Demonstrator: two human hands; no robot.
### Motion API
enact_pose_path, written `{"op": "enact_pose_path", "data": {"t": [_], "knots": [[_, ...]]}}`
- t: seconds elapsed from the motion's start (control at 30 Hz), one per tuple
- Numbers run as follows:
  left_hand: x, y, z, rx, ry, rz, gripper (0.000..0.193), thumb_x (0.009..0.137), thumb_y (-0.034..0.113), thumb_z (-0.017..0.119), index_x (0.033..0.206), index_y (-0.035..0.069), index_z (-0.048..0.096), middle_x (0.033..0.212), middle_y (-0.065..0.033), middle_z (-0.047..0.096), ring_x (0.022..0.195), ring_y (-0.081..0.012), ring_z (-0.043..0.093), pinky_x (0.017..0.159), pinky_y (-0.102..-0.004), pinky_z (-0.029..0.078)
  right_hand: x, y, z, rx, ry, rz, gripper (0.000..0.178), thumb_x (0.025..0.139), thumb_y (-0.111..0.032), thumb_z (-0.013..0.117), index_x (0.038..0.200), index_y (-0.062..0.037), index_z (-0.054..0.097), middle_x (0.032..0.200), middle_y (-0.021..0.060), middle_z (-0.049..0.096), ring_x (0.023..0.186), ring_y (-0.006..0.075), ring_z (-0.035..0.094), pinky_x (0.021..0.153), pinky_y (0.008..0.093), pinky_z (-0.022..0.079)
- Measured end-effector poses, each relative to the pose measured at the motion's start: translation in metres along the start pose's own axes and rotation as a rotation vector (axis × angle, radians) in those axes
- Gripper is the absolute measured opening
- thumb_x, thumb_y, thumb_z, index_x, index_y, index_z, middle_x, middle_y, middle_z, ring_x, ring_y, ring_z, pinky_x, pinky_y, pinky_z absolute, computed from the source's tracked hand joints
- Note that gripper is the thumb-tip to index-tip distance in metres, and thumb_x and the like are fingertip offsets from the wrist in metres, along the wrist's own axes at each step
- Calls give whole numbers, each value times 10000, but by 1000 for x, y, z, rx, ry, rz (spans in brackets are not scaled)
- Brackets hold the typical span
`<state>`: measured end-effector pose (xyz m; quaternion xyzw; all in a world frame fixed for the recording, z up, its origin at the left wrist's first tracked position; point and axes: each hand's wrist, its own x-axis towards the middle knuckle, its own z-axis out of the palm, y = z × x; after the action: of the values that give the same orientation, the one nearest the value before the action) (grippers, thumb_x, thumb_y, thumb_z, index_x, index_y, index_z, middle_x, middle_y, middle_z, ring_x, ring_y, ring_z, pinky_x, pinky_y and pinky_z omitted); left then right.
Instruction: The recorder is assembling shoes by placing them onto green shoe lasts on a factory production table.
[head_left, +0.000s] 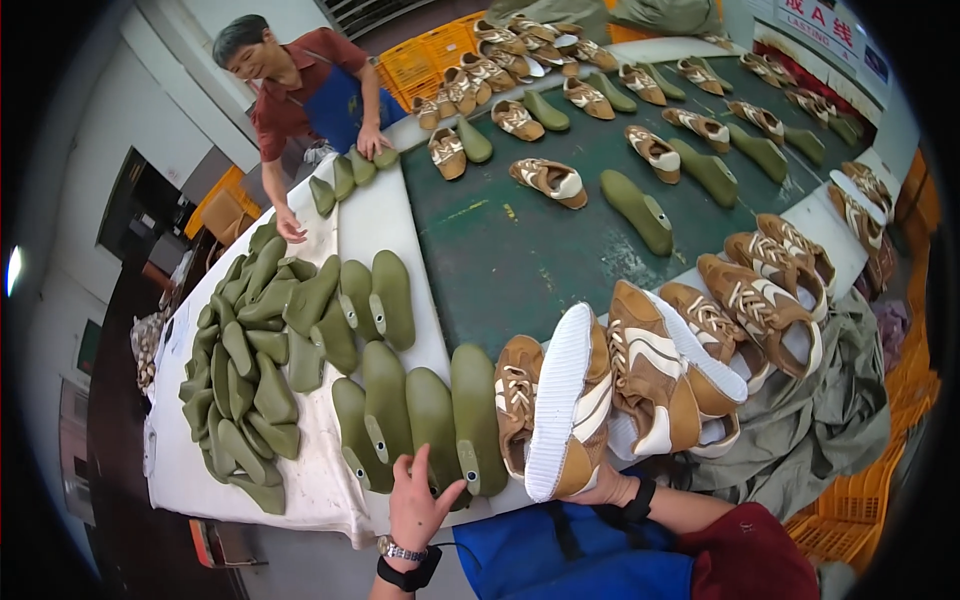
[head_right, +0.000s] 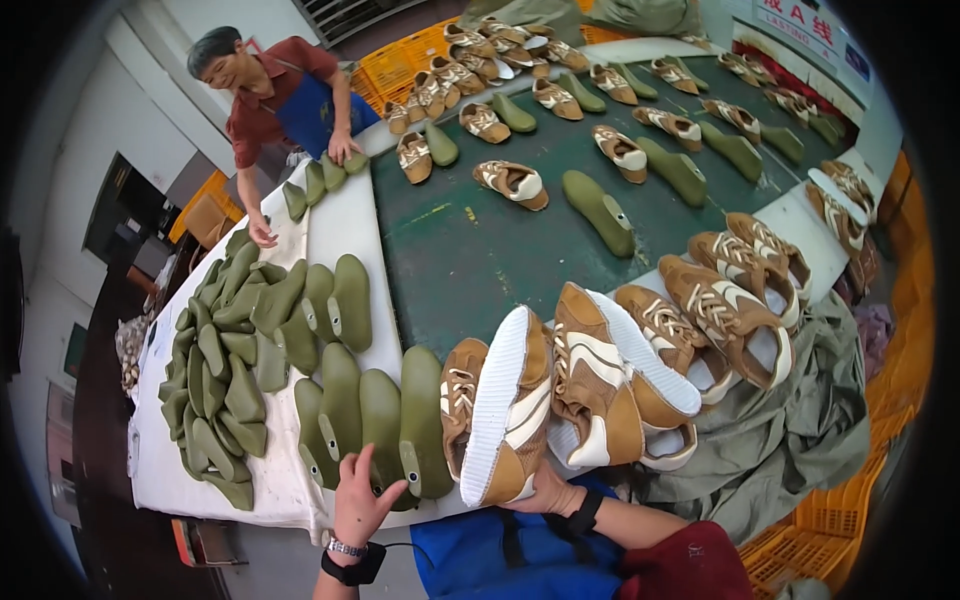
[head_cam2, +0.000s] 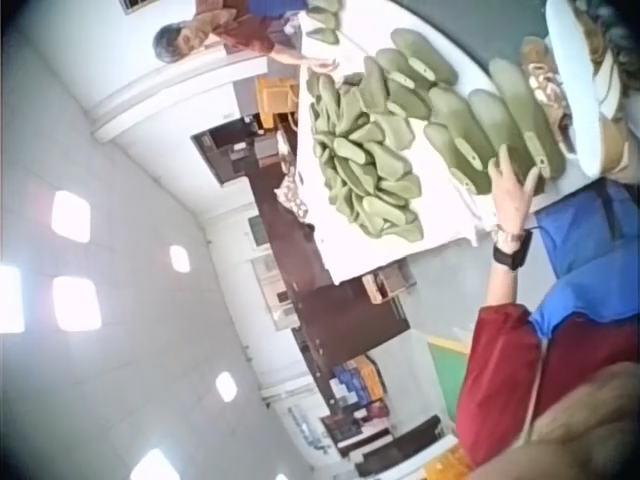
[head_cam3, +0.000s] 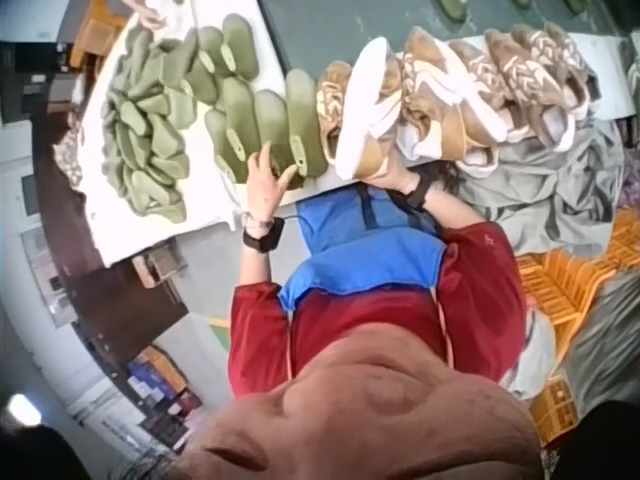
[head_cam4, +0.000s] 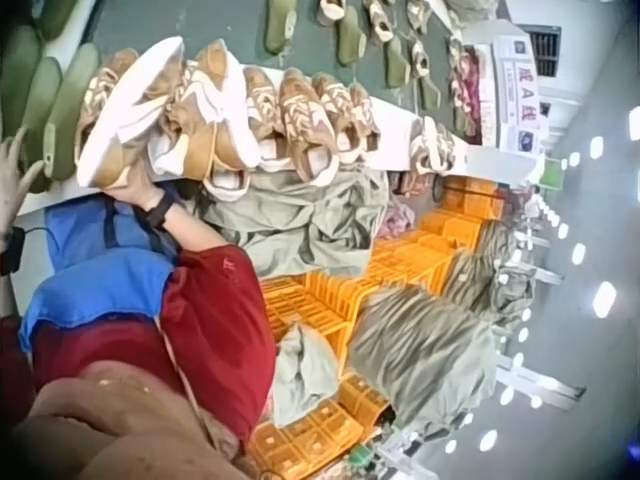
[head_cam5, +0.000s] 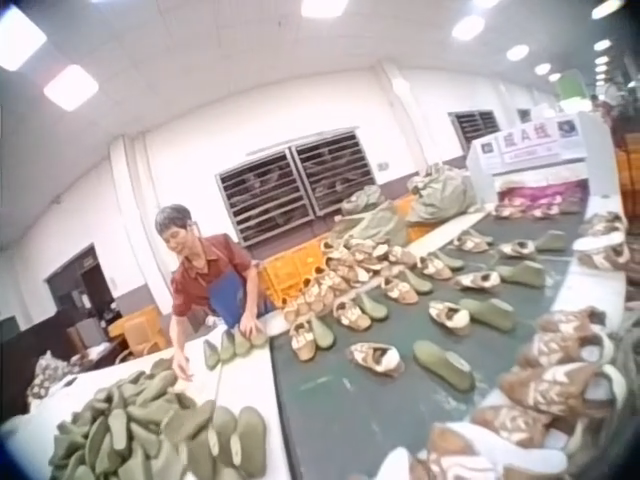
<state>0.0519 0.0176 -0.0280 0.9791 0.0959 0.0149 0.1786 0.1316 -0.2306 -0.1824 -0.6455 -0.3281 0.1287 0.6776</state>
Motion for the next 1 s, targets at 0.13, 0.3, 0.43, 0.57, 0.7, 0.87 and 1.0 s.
{"op": "enact_pose_path", "data": {"t": [0.13,0.3,0.43,0.57,0.7,0.87,1.0], "knots": [[14,-12,12,11,-104,-197,674,763,291,697,1306,42,386,1010,-268,580,873,-410,598,722,-438,502,-5,-10,-5,-1,41,-10,752,619,-227,823,1264,-43,480,1254,127,527,1188,280,481,1023,368,340],[22,-33,-3,-78,-68,-164,597,777,220,652,1300,67,407,912,-248,629,802,-386,626,694,-431,500,-3,-8,-3,4,72,-69,701,646,-298,802,1240,-61,515,1278,157,495,1198,334,456,1029,397,333],[60,-46,-71,-1063,-144,-501,451,820,85,560,1254,2,471,1122,-120,583,981,-198,590,856,-321,488,-7,-5,-5,8,68,-117,744,668,-379,773,1278,-63,489,1340,168,425,1264,375,364,1070,451,262],[126,20,-116,-845,-121,-287,476,828,58,528,1295,31,439,1136,-108,579,1002,-186,585,855,-297,489,-10,8,2,44,39,-92,770,689,-441,738,1310,-74,466,1379,174,372,1293,394,310,1088,470,223],[255,58,-74,-582,-213,-15,466,846,124,571,1285,30,443,1040,-95,608,904,-138,583,787,-259,479,-8,0,-4,0,66,-86,724,692,-352,754,1291,-56,476,1334,143,447,1269,321,379,1072,419,268],[360,108,54,92,-101,161,538,788,335,569,1234,55,459,966,-272,627,891,-440,605,812,-472,490,-10,6,0,-94,-98,-76,698,732,-444,698,1280,-64,491,1328,168,431,1258,366,366,1063,456,271],[374,95,155,184,-209,149,692,790,331,579,1377,83,309,1000,-269,622,749,-357,664,752,-412,533,-8,16,10,-138,-274,-18,701,728,-437,705,1277,-58,491,1311,169,454,1236,355,396,1052,446,290]]}}
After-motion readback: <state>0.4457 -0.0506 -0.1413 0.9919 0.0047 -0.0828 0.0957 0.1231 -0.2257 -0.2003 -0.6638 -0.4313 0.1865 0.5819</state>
